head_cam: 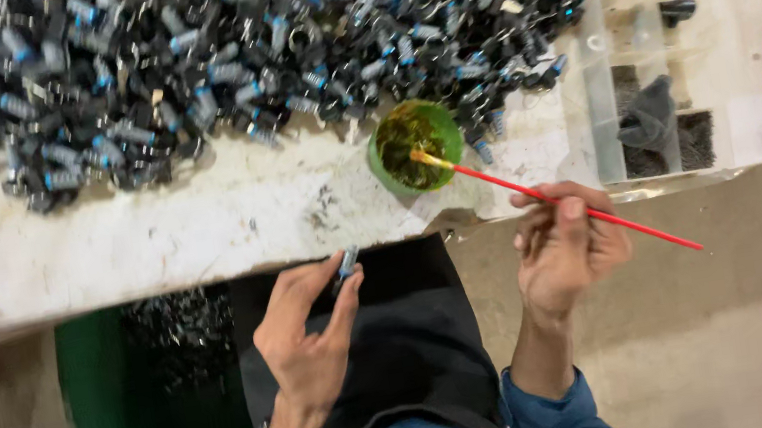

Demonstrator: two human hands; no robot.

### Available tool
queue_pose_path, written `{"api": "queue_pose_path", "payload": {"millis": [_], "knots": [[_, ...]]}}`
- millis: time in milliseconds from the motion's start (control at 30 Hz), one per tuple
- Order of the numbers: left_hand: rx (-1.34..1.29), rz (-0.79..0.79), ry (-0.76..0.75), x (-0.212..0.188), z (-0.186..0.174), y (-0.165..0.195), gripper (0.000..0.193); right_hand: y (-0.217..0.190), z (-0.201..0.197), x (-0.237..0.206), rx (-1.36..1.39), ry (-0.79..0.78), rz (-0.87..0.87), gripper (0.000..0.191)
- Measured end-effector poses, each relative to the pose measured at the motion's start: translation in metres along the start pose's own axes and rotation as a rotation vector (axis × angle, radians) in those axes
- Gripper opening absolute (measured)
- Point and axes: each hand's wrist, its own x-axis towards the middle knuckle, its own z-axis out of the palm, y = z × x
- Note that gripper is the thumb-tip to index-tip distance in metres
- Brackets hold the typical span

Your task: The person sits at a factory workbench covered with piles of small black padlock components. They pick up a component, dip a long red-handled brush into a green cup of yellowish liquid, brush the liquid onto the part, work the part with their fingers, and place it back on the pile. Later they pick up and fold a dark foam pad.

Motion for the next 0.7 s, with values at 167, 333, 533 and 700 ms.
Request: {"api": "queue_pose_path", "payload": {"millis": [167, 333, 533, 700], "knots": [[-0.013, 0.046, 0.0, 0.002, 0.003, -0.007, 0.031, 0.004, -0.016, -0.02, 0.264, -0.057, 0.286, 0.028], [-0.033, 0.108, -0.028, 0.005, 0.002, -0.008, 0.034, 0.014, -0.018, -0.036, 0.391, -0.095, 0.426, 0.027], [-0.035, 0.107, -0.017, 0.005, -0.004, -0.006, 0.034, 0.018, -0.018, -0.038, 0.32, -0.079, 0.396, 0.025], [-0.026, 0.099, -0.025, -0.001, -0.004, -0.006, 0.035, 0.017, -0.015, -0.051, 0.277, -0.048, 0.364, 0.025]]}}
